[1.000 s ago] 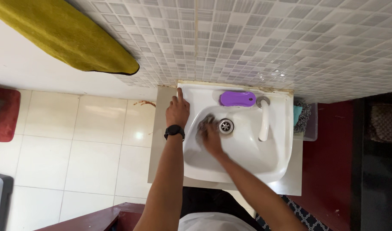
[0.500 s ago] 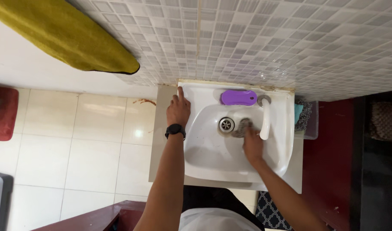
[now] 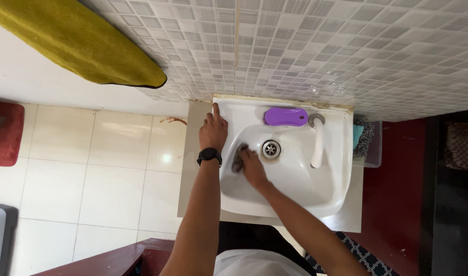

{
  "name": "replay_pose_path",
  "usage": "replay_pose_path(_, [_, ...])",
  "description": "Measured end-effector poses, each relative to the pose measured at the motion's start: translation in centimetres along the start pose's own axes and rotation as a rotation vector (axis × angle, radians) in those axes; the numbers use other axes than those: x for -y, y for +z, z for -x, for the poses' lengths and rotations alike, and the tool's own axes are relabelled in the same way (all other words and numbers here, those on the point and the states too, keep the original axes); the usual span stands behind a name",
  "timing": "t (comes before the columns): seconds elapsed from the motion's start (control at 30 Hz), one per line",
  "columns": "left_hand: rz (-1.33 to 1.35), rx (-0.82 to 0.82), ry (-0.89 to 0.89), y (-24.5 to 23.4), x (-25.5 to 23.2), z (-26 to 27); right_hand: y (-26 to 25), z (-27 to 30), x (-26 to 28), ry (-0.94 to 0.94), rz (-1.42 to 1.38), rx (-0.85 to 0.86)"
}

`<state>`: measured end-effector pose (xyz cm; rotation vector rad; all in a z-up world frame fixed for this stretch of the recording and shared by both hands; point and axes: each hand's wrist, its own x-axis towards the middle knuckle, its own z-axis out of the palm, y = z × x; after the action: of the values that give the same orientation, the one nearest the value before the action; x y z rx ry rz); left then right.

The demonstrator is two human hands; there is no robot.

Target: The person cleans a white sink with a cloth and a purple brush, scrubbing the basin and around the drain.

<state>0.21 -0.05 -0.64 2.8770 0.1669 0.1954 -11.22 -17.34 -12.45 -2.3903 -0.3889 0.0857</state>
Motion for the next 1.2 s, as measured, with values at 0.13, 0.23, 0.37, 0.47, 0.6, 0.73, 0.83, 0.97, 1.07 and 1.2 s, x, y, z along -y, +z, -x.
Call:
replay_pose_path(0.13, [0.011, 0.03, -0.019, -0.3, -0.1, 0.1, -3.5, -4.1, -5.7, 0.061, 0.239, -0.055])
replay_pose_path(0.23, [0.018, 0.047, -0.013, -0.2, -0.1, 0.1, -7.5, -2.0, -8.6, 0.093, 0.412, -0.046])
replay_pose_path(0.37, [0.015, 0.045, -0.026, -0.2, 0.0, -0.3, -11.6, 3.5, -9.5, 0.081, 0.5, -0.106])
replay_pose_path(0.47, [0.026, 0.045, -0.02, -0.1, 0.0, 0.0, -11.4, 6.3, -8.1, 0.312, 0.442, 0.2])
replay_pose_path(0.6, [0.015, 0.043, -0.011, -0.2, 0.0, -0.2, -7.9, 7.7, -4.1, 0.207, 0.193, 0.122])
replay_pose_path(0.73, [-0.003, 0.031, -0.011, -0.1, 0.0, -0.1, -3.1, 4.0, 1.0, 0.165, 0.008, 0.191])
replay_pose_path(0.83, [0.001, 0.023, -0.008, -0.1, -0.2, -0.1, -1.3, 0.4, 2.5, -0.027, 0.126, 0.039])
replay_pose_path(0.97, [-0.008, 0.036, -0.011, -0.3, -0.2, -0.2, -4.1, -4.4, -1.5, 0.404, -0.141, 0.156])
replay_pose_path(1.07, [-0.005, 0.057, -0.02, -0.5, -0.2, -0.4, -7.6, -4.0, -5.8, 0.164, 0.323, -0.047])
replay_pose_path(1.2, [0.008, 0.06, -0.022, -0.5, -0.3, -0.3, -10.6, 1.8, -9.0, 0.179, 0.437, -0.11])
